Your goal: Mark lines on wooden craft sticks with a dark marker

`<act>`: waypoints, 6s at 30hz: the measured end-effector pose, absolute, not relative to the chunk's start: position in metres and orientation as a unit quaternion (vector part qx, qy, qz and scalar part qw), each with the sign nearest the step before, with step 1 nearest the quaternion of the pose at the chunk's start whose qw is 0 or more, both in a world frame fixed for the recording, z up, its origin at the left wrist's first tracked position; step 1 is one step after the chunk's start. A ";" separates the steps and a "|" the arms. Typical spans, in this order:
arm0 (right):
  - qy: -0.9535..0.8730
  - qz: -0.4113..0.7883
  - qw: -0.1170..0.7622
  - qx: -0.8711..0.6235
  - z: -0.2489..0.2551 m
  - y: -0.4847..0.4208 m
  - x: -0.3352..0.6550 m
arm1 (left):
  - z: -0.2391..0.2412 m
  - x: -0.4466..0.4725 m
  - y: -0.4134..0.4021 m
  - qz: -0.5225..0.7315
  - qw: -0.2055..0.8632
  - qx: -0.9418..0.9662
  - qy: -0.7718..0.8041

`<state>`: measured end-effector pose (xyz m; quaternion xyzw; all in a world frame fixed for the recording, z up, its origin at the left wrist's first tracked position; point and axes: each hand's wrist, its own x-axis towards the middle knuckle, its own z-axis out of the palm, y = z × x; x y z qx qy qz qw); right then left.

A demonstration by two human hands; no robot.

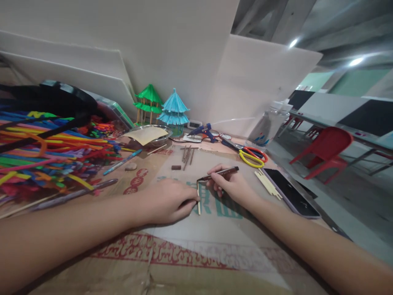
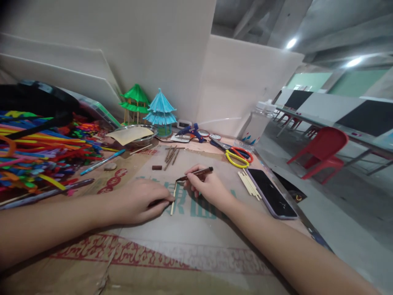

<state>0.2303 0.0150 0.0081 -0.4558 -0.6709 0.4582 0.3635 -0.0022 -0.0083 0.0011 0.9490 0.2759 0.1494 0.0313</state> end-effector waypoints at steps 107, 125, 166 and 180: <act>-0.685 0.511 0.312 -0.414 0.010 0.016 0.232 | -0.003 -0.004 -0.006 0.153 0.011 0.950 0.271; -0.679 0.514 0.312 -0.421 0.013 0.014 0.231 | -0.002 -0.004 -0.006 0.159 0.011 0.951 0.267; -0.668 0.503 0.328 -0.439 0.015 0.012 0.230 | -0.004 -0.005 -0.006 0.174 0.000 0.957 0.232; -0.662 0.486 0.346 -0.454 0.014 0.012 0.228 | -0.006 -0.007 -0.009 0.210 -0.057 0.962 0.168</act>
